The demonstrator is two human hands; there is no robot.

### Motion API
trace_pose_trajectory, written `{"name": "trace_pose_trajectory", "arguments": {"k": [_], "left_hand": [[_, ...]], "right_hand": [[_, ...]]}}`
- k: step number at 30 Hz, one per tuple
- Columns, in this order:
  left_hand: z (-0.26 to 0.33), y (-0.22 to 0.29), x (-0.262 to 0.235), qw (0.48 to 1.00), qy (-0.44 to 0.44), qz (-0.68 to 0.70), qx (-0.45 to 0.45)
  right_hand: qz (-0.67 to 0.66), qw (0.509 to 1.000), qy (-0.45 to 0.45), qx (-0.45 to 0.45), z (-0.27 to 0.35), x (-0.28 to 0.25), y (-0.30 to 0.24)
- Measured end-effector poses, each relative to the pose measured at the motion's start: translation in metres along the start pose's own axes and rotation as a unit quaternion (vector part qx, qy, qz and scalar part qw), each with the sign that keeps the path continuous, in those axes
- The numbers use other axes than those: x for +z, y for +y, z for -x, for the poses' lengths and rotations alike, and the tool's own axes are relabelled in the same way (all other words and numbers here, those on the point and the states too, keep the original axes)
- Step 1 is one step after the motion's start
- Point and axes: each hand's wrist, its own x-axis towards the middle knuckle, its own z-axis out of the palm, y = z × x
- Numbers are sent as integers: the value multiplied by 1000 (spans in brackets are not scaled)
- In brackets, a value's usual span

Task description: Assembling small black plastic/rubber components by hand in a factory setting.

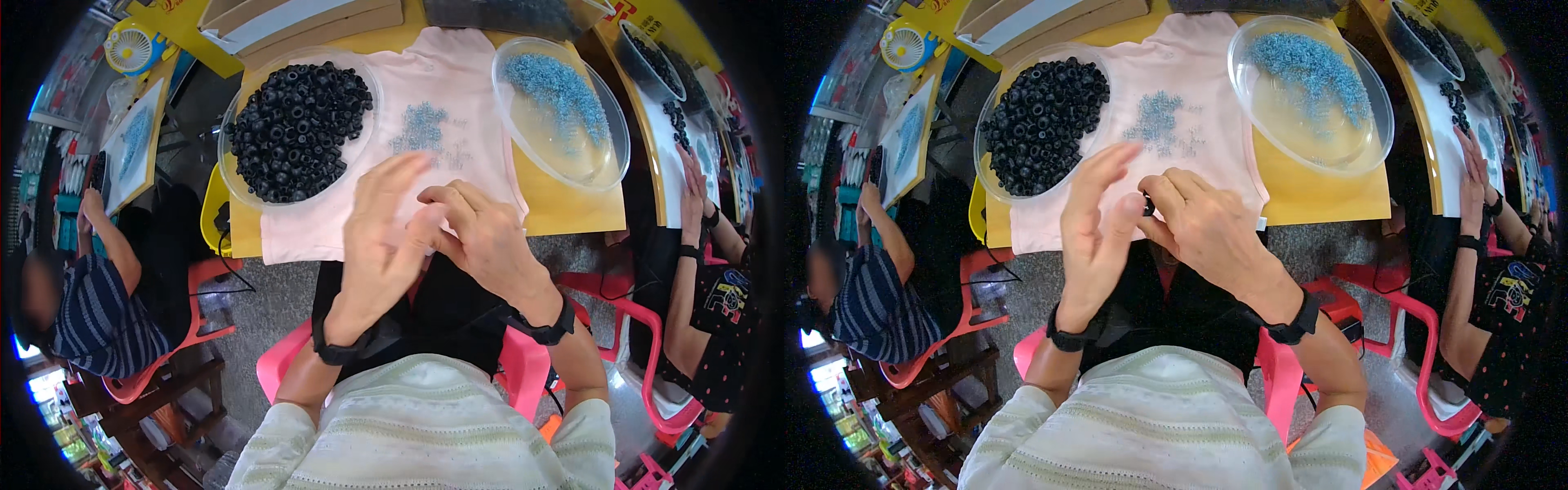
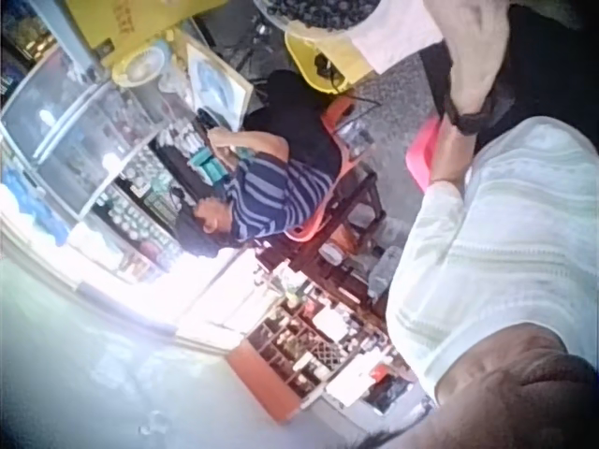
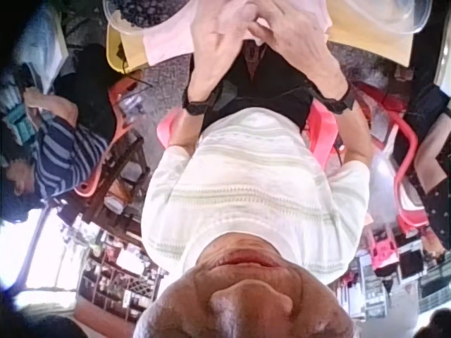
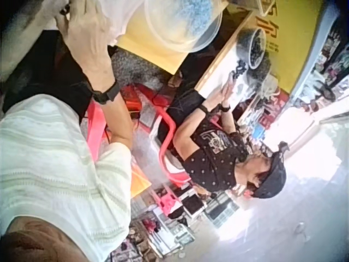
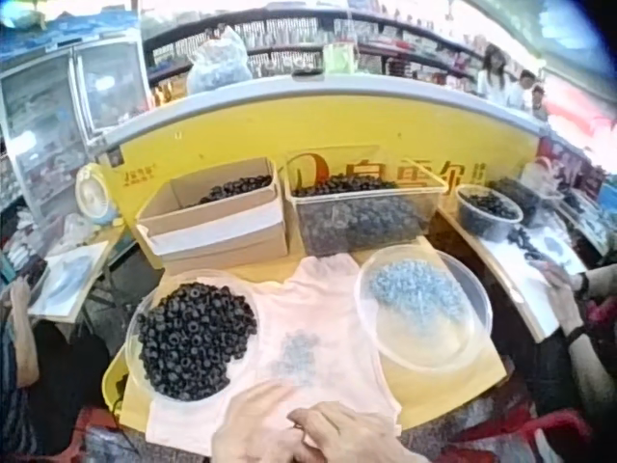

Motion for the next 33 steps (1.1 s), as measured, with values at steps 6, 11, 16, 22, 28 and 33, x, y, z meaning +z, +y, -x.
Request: {"name": "trace_pose_trajectory", "arguments": {"k": [6,11,16,22,28,33], "left_hand": [[-19,-18,31,986,-68,-99,114],[-18,-24,36,988,4,-124,95],[-17,-30,37,991,21,-97,87],[-19,-31,40,997,34,-55,41],[-19,-33,40,998,40,-40,35],[-16,-33,34,999,-9,-43,16]], "right_hand": [[-239,971,-9,-3,11,44,33],[-171,985,-20,8,7,36,26],[-95,994,-37,-45,13,48,32],[-13,998,-20,-65,11,47,30],[-34,997,-2,-69,11,47,30],[-34,997,1,-69,11,45,29]]}}
